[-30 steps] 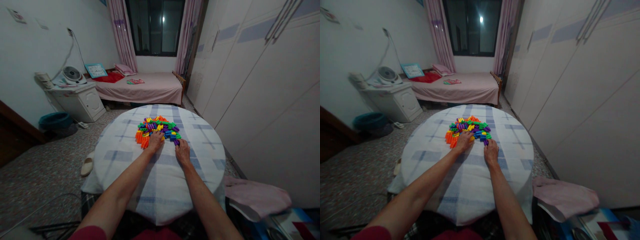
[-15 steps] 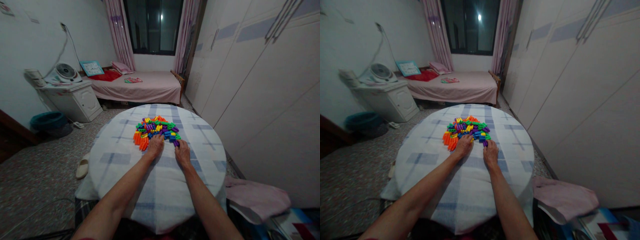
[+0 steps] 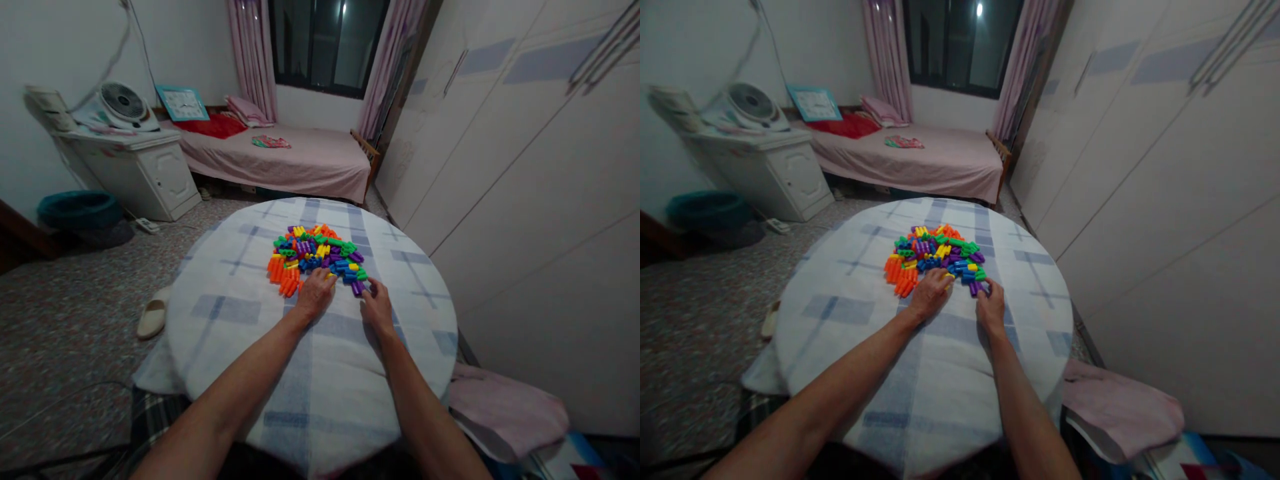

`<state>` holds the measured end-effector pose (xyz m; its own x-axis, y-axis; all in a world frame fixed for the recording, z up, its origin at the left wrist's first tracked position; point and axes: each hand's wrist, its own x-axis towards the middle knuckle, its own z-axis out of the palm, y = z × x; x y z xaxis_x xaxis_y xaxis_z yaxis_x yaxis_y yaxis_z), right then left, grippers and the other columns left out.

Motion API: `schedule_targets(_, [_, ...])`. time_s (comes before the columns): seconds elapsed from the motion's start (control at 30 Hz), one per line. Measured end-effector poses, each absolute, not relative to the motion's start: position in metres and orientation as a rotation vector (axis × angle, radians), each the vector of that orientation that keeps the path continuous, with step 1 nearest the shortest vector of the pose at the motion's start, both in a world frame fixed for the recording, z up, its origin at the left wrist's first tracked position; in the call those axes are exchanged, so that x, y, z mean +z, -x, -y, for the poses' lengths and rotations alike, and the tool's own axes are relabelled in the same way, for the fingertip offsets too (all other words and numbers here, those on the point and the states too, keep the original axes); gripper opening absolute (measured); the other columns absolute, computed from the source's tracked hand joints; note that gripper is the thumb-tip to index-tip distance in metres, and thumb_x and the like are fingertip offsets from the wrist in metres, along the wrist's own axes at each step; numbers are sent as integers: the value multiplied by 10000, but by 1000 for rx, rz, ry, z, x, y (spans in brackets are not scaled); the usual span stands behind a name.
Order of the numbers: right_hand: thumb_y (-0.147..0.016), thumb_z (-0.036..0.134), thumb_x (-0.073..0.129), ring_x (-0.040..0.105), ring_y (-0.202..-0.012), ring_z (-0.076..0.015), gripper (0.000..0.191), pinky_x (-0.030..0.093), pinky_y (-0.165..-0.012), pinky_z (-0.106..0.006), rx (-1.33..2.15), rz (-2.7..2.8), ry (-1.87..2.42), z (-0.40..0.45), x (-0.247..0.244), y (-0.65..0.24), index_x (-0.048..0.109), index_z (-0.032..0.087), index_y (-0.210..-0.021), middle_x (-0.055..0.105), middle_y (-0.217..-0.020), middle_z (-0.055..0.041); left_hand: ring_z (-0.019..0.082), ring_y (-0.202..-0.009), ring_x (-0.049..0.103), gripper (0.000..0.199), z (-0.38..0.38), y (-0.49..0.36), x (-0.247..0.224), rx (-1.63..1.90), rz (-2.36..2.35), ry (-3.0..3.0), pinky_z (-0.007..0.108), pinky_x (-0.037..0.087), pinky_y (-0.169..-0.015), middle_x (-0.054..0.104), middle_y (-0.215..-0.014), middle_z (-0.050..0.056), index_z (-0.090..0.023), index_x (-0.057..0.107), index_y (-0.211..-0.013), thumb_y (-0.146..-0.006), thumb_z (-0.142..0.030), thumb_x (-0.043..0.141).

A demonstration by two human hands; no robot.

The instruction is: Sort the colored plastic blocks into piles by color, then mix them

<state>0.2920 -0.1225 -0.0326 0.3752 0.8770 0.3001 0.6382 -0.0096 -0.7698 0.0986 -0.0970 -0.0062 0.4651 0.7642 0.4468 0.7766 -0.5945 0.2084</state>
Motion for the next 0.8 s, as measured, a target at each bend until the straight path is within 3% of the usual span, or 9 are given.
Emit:
schedule_targets(0.13, [-744,279,573,606,-956,-233,487,485,-791,-334,610,1256,1797,95,-12,-311,599,144,-1210,620,-1165,-147,248,-1161,458,337,99,-96,-6,-816,1422,2673,381,422,-994,527,-1272,119,-189,586,-1152,-822,-140,540])
schedule_targets(0.23, [-732,323,596,608,-957,-231,507,485,-809,-352,514,1235,1690,68,9,-319,599,158,-1211,602,-1214,-147,248,-1124,480,382,100,-96,-4,-729,1484,2648,385,441,-953,497,-1330,104,-216,552,-1216,-836,-178,537])
schedule_targets(0.43, [-704,305,524,611,-894,-203,474,495,-837,-373,439,991,1621,40,-5,-312,608,174,-1152,614,-1161,-108,229,-1033,518,363,105,-96,2,-549,1485,2641,352,455,-870,562,-1233,85,-232,544,-1257,-917,-188,424])
schedule_targets(0.6, [-703,242,464,578,-968,-224,420,427,-957,-398,285,1038,1665,48,-30,-300,659,134,-1059,624,-1086,-128,230,-982,541,375,103,-101,14,-343,1555,2628,326,462,-775,582,-1147,100,-238,531,-1266,-926,-163,392])
schedule_targets(0.8, [-741,238,439,587,-901,-206,396,458,-906,-384,207,1133,1646,55,-28,-300,663,127,-1048,628,-1040,-125,239,-967,548,348,89,-108,20,-221,1589,2631,317,465,-730,591,-1088,111,-216,555,-1205,-914,-135,381])
